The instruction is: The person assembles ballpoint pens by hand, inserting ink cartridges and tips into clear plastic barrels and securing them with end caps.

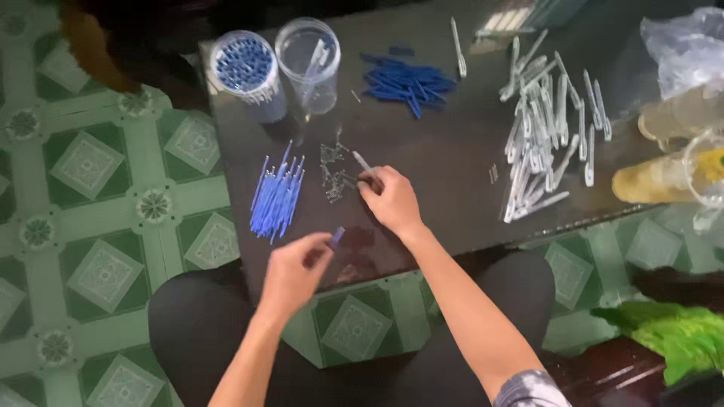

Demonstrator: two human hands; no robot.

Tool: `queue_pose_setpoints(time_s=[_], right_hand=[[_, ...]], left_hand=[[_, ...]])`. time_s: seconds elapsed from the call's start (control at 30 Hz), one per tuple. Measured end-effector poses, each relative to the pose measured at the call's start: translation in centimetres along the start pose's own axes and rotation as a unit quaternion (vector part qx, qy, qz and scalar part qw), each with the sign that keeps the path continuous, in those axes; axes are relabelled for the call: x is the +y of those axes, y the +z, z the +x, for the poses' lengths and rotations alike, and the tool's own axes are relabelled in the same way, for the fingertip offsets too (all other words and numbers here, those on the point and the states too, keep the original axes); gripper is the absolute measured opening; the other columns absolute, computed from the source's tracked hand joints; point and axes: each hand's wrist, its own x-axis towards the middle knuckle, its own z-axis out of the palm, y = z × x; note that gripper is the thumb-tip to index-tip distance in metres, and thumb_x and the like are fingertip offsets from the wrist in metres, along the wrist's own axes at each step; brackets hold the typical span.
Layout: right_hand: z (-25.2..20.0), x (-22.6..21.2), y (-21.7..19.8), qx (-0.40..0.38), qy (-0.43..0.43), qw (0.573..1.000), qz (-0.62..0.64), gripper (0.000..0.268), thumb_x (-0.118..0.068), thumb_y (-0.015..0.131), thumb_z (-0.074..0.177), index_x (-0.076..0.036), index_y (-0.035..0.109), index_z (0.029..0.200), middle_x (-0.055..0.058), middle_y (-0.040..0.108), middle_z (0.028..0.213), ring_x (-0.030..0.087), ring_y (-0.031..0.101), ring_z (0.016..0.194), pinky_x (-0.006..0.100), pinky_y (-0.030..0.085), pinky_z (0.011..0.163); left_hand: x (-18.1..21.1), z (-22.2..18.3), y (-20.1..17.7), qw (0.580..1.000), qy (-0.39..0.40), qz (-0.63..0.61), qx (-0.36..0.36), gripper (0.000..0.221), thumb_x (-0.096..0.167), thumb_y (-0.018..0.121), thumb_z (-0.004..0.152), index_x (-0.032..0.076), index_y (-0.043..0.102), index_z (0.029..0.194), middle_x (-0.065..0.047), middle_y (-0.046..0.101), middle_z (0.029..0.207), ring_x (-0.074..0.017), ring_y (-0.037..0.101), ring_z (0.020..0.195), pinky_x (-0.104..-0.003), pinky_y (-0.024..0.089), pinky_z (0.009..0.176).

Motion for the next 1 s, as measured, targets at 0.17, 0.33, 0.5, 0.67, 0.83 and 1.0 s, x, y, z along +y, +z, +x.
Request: queue_pose_setpoints(time_s=[0.17,0.33,0.5,0.67,0.83,1.0], right_hand=[[2.6,-1.8,0.2,-0.075,-0.005,0.991,-0.112,0.021,-0.032,0.074,0.087,-0.019,0.078,0.102,0.004,0.067,0.089,0.031,0.071,0.091,0.049,0.060,0.083],[2.0,0.3,0.2,-0.070,0.011,0.997,-0.034,0.021,-0.033,0.070,0.090,-0.014,0.074,0.098,0.005,0.066,0.088,0.026,0.069,0.086,0.043,0.057,0.079],[-3.6,0.1,-2.1,-0.043,0.107,0.981,0.157,0.021,-0.026,0.078,0.084,-0.011,0.078,0.099,0.008,0.072,0.086,0.016,0.060,0.078,0.033,0.052,0.072],[-9.4,0.8,-2.4,-0.093,0.204,0.896,0.382,0.024,-0.001,0.058,0.099,-0.002,0.072,0.118,0.008,0.070,0.088,0.002,0.042,0.042,0.016,0.034,0.036],[-9.2,-0.3,-1.8,-0.049,0.166,0.886,0.429,0.012,-0.004,0.059,0.095,-0.002,0.068,0.103,0.009,0.070,0.087,-0.002,0.037,0.045,0.015,0.030,0.039],[-10.0,-1.5,-2.2,-0.074,0.177,0.845,0.498,0.009,-0.004,0.065,0.092,-0.003,0.061,0.101,0.011,0.072,0.085,-0.003,0.033,0.039,0.013,0.027,0.035]], left_hand=[[-0.8,0.6,0.5,0.996,-0.026,-0.008,-0.085,0.030,0.015,0.080,0.082,0.019,0.080,0.111,-0.004,0.082,0.090,-0.0240,0.078,0.089,-0.036,0.062,0.078],[0.3,1.5,0.1,0.992,-0.051,-0.028,-0.112,0.027,0.013,0.078,0.086,0.013,0.079,0.114,-0.008,0.082,0.095,-0.0264,0.079,0.090,-0.036,0.064,0.076],[1.2,1.6,-0.3,0.982,-0.099,-0.066,-0.150,0.028,0.014,0.075,0.086,0.010,0.080,0.113,-0.011,0.082,0.095,-0.0237,0.079,0.083,-0.036,0.065,0.071],[1.8,1.7,0.7,0.967,-0.120,-0.101,-0.202,0.030,0.014,0.076,0.085,0.004,0.079,0.113,-0.016,0.081,0.094,-0.0247,0.077,0.082,-0.037,0.063,0.073],[2.5,0.7,1.2,0.965,-0.145,-0.090,-0.197,0.029,0.016,0.075,0.084,0.007,0.080,0.112,-0.011,0.080,0.090,-0.0205,0.076,0.077,-0.035,0.063,0.070],[1.5,0.2,1.1,0.969,-0.133,-0.112,-0.173,0.029,0.015,0.075,0.085,0.005,0.079,0.112,-0.013,0.079,0.089,-0.0207,0.075,0.076,-0.035,0.062,0.070]])
